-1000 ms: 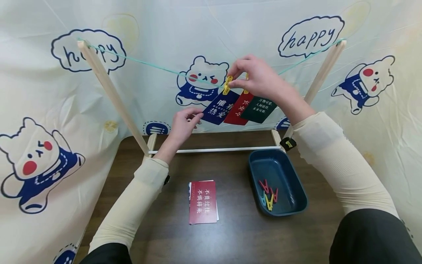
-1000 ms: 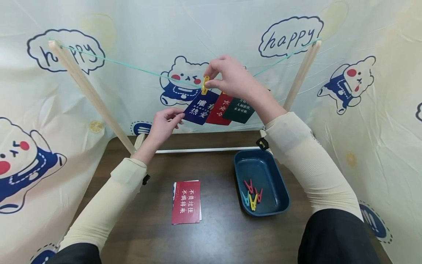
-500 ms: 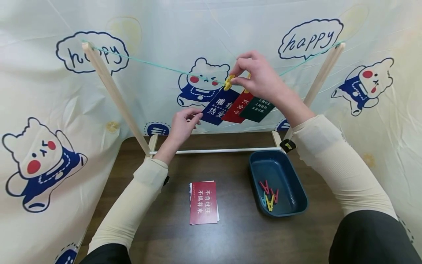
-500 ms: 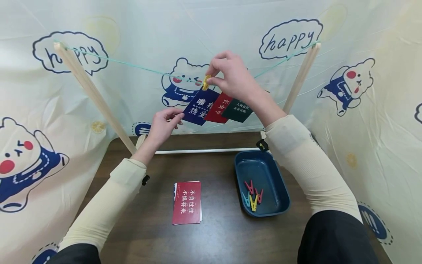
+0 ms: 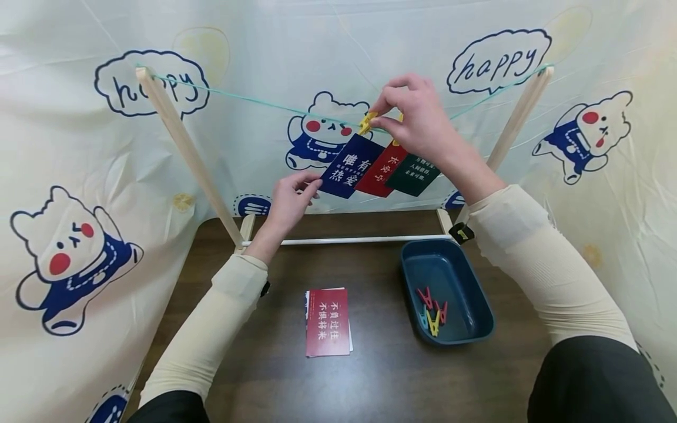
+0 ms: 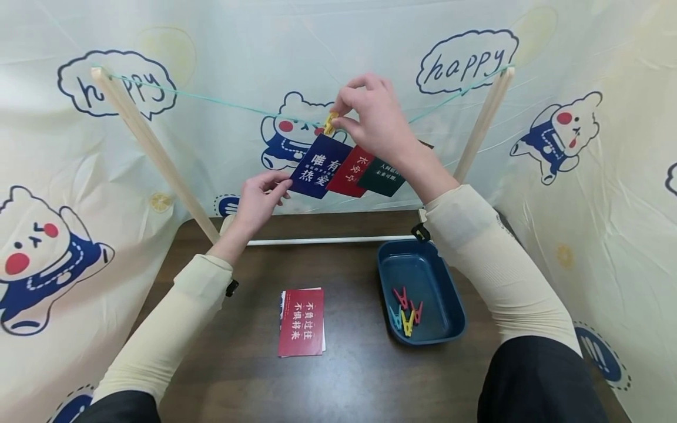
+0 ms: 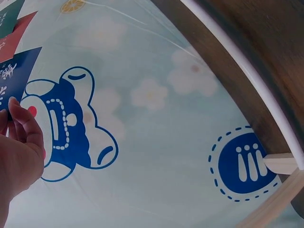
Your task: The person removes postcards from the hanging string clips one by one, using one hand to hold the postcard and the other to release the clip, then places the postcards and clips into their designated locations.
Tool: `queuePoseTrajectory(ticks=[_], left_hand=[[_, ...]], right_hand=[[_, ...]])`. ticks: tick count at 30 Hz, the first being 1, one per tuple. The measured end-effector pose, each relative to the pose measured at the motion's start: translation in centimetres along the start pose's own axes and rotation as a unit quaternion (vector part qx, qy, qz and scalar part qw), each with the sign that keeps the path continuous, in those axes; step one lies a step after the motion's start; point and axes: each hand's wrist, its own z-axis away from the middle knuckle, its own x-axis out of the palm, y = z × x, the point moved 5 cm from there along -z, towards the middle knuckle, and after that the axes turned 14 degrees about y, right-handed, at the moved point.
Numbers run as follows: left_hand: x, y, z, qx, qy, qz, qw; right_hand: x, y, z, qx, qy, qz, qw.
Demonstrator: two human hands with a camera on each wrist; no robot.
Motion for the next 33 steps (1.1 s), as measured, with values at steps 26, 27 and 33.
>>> queuePoseTrajectory(ticks=[26, 27, 33], left_hand=[[-3.6, -0.9, 2.7, -0.035, 0.047, 0.009, 0.9982], [-3.7, -1.0, 2.9, -0.038, 0.047, 0.013, 0.9981], [-4.0, -1.7, 4.6, -0.052, 0.044, 0.036, 0.997]], right_hand=[[-1.7, 0.3, 2.8, -0.025, 0.096, -0.002, 0.995], [-1.7, 0.3, 3.0, -0.027, 0.097, -0.002, 0.995], [-2.3, 1.0, 4.9, -0.025, 0.098, -0.014, 0.995]])
